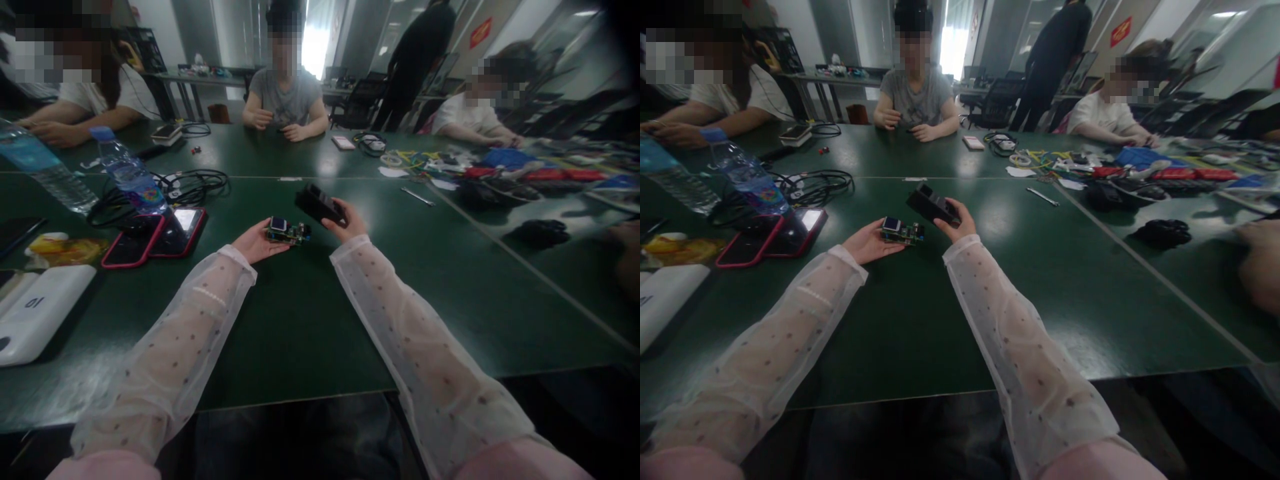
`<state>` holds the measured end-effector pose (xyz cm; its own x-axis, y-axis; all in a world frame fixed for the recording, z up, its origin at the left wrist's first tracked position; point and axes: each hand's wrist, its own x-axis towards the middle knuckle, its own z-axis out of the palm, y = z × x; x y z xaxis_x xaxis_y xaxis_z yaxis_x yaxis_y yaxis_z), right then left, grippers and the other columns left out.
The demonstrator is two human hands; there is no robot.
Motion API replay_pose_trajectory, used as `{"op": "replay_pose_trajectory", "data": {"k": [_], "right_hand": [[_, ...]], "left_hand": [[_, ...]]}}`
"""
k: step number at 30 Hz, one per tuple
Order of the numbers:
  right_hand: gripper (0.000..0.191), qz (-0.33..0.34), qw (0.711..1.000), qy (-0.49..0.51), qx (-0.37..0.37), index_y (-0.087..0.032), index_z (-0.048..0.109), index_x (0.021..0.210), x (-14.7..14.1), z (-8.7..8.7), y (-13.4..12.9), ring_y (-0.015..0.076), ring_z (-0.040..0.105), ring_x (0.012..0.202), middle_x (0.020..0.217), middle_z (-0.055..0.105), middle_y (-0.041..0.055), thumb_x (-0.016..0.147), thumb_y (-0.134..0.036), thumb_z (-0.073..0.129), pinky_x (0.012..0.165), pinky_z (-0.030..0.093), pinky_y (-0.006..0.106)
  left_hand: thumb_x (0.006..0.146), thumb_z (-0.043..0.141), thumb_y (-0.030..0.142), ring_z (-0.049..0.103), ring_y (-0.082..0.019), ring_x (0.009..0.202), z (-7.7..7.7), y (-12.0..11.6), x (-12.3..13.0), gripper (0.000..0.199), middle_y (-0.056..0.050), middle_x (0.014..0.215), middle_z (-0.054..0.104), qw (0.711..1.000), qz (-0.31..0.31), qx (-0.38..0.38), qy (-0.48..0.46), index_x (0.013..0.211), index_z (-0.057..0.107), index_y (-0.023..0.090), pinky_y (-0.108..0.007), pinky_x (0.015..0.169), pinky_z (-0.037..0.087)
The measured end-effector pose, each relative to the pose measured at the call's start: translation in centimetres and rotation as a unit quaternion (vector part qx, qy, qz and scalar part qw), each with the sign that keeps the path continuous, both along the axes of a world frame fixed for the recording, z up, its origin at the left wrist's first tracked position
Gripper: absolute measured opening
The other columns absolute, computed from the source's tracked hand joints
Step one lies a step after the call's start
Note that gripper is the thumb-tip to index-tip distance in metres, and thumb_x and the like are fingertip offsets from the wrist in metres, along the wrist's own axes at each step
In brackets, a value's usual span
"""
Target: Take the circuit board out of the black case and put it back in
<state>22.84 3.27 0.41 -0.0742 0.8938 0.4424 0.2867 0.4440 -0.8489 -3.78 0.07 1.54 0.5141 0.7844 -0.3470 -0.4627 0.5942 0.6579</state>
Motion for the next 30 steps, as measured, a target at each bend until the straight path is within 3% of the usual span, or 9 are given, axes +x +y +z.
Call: {"op": "replay_pose_trajectory", "data": {"k": [4, 16, 23, 30], "right_hand": [[0.076, 0.064, 0.997, -0.037, 0.007, -0.027, 0.051, 0.128, -2.3, 1.1, -1.9, 0.031, 0.057, 0.116, 0.126, 0.058, 0.0093, 0.064, -0.06, 0.075, 0.094, 0.05, 0.047], [0.074, 0.109, 0.992, -0.064, 0.001, -0.031, 0.052, 0.129, -3.0, 0.6, -2.4, 0.0302, 0.057, 0.116, 0.128, 0.058, 0.0079, 0.064, -0.057, 0.076, 0.095, 0.05, 0.05], [0.072, 0.108, 0.992, -0.058, -0.006, -0.03, 0.051, 0.129, -2.6, -0.1, -2.0, 0.0308, 0.056, 0.119, 0.13, 0.056, 0.0079, 0.065, -0.052, 0.077, 0.094, 0.05, 0.049], [0.072, 0.115, 0.992, -0.054, -0.024, -0.032, 0.051, 0.128, -2.4, -0.3, -1.8, 0.0301, 0.058, 0.115, 0.13, 0.057, 0.0075, 0.064, -0.05, 0.079, 0.093, 0.051, 0.049]], "left_hand": [[0.096, 0.041, 0.041, 0.066, -0.027, 0.103, 0.3, -0.1, 0.2, 0.055, -0.018, 0.113, 0.065, 1.0, 0.007, 0.003, 0.013, 0.141, 0.035, 0.011, -0.043, 0.1, 0.045], [0.098, 0.031, 0.042, 0.068, -0.027, 0.095, 0.3, -0.2, 0.4, 0.052, -0.017, 0.103, 0.068, 1.0, 0.004, 0.01, 0.011, 0.14, 0.034, 0.01, -0.046, 0.103, 0.039], [0.097, 0.032, 0.048, 0.068, -0.028, 0.096, 0.5, -0.3, 0.5, 0.061, -0.02, 0.107, 0.066, 1.0, -0.002, 0.01, -0.002, 0.141, 0.031, 0.007, -0.044, 0.101, 0.041], [0.098, 0.03, 0.049, 0.069, -0.027, 0.093, 0.3, -0.1, 0.4, 0.061, -0.017, 0.1, 0.068, 1.0, -0.014, 0.021, 0.008, 0.141, 0.032, 0.006, -0.043, 0.099, 0.043]]}}
